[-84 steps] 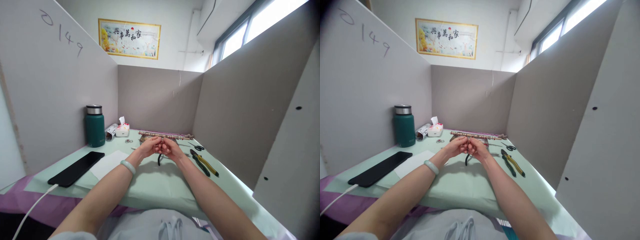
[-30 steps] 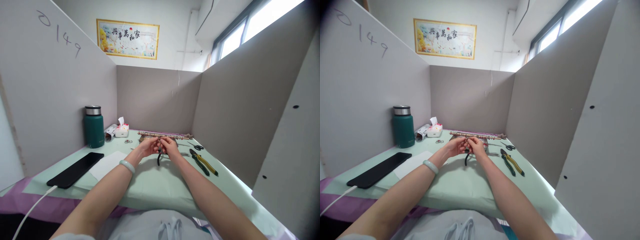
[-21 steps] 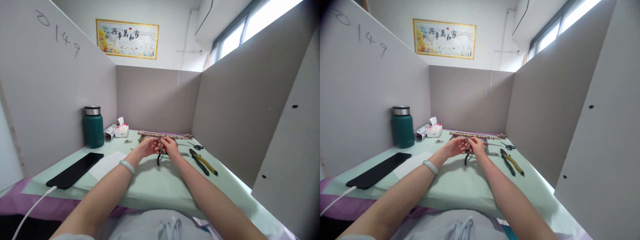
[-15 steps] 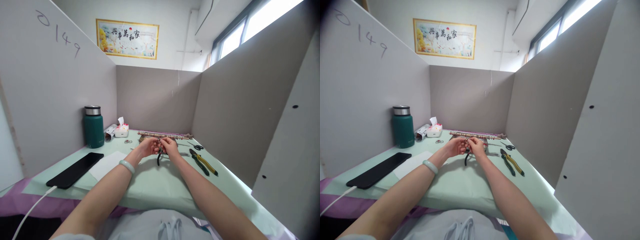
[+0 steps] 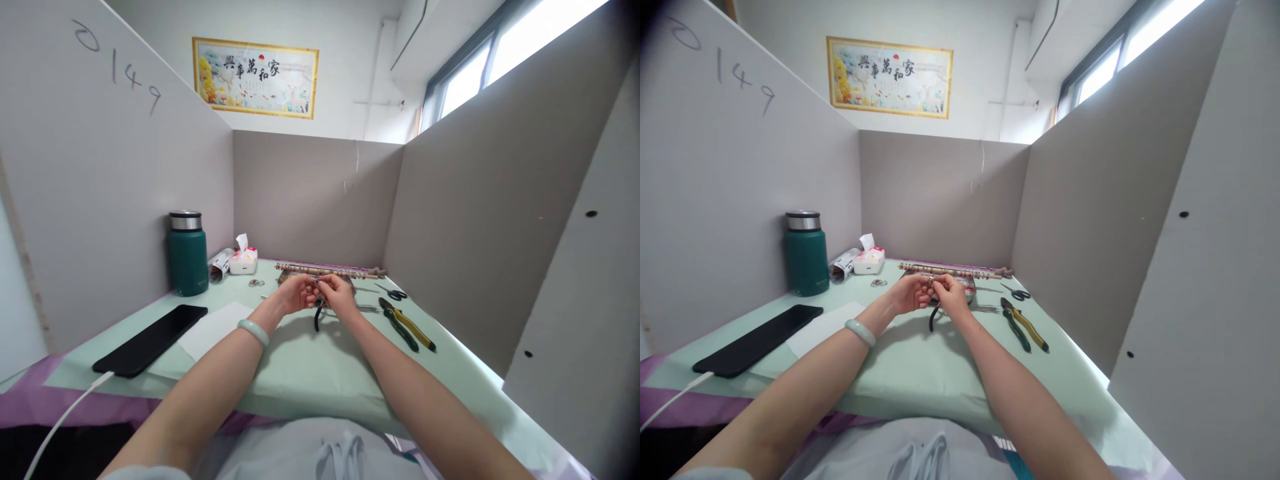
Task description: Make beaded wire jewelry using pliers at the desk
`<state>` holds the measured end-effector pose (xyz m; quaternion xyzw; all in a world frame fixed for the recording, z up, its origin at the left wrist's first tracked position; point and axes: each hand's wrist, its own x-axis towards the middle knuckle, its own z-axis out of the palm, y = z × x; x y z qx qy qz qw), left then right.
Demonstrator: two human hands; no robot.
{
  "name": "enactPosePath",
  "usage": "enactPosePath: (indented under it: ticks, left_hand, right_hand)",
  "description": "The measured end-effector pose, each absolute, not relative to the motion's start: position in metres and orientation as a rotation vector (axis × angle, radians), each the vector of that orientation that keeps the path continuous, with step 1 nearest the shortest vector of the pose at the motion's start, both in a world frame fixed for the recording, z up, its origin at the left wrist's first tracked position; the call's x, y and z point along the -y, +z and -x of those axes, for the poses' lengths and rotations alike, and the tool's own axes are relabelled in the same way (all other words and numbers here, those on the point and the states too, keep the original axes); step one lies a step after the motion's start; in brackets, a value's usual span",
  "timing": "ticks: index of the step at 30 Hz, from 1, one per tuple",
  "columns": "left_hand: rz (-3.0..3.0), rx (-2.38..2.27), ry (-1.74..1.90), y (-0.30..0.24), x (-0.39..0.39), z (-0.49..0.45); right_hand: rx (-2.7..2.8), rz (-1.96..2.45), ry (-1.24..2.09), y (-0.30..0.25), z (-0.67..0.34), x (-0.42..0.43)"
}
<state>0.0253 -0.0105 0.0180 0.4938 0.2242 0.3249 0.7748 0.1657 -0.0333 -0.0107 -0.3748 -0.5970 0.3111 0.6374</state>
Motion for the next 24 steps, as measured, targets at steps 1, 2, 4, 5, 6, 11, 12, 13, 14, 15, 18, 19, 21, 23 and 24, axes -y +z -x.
enactPosePath:
  ticks: [1, 2, 4, 5, 6, 11, 12, 13, 14, 15, 18, 19, 21, 23, 24]
  left_hand:
    - [-1.071, -0.491, 0.701, 0.018, 0.011, -0.025]
    - [-1.073, -0.496, 0.699, 0.018, 0.010, -0.025]
    - [-1.081, -0.506, 0.696, 0.018, 0.010, -0.025]
    - [-1.087, -0.508, 0.696, 0.017, 0.009, -0.025]
    - [-1.093, -0.509, 0.697, 0.017, 0.008, -0.026]
    - [-1.110, -0.508, 0.701, 0.014, 0.003, -0.025]
    - [-1.115, -0.508, 0.700, 0.013, 0.003, -0.025]
    - [-1.122, -0.508, 0.700, 0.013, 0.002, -0.025]
    - [-1.128, -0.512, 0.699, 0.013, 0.002, -0.025]
    - [-1.133, -0.519, 0.698, 0.012, 0.001, -0.025]
    - [-1.151, -0.524, 0.690, 0.011, 0.001, -0.026]
    - [-1.160, -0.521, 0.686, 0.011, 0.001, -0.026]
    - [-1.178, -0.514, 0.681, 0.010, 0.000, -0.027]
    - [-1.182, -0.509, 0.686, 0.009, 0.000, -0.027]
    - [-1.177, -0.507, 0.693, 0.009, 0.000, -0.027]
  right_hand:
    - [1.362, 0.858, 0.707, -0.011, -0.166, 0.033]
    - [1.363, 0.858, 0.703, -0.011, -0.165, 0.033]
    - [1.369, 0.853, 0.694, -0.012, -0.165, 0.033]
    - [1.372, 0.850, 0.690, -0.012, -0.165, 0.032]
    - [1.375, 0.846, 0.687, -0.013, -0.165, 0.032]
    - [1.397, 0.828, 0.685, -0.015, -0.166, 0.029]
    - [1.401, 0.825, 0.685, -0.015, -0.166, 0.029]
    - [1.405, 0.823, 0.684, -0.015, -0.166, 0.029]
    - [1.410, 0.822, 0.683, -0.016, -0.166, 0.029]
    - [1.417, 0.823, 0.681, -0.016, -0.166, 0.029]
    - [1.431, 0.826, 0.675, -0.017, -0.166, 0.029]
    - [1.432, 0.829, 0.675, -0.017, -0.166, 0.030]
    - [1.427, 0.831, 0.682, -0.016, -0.165, 0.031]
    - [1.416, 0.825, 0.702, -0.016, -0.165, 0.031]
    - [1.410, 0.819, 0.715, -0.015, -0.165, 0.032]
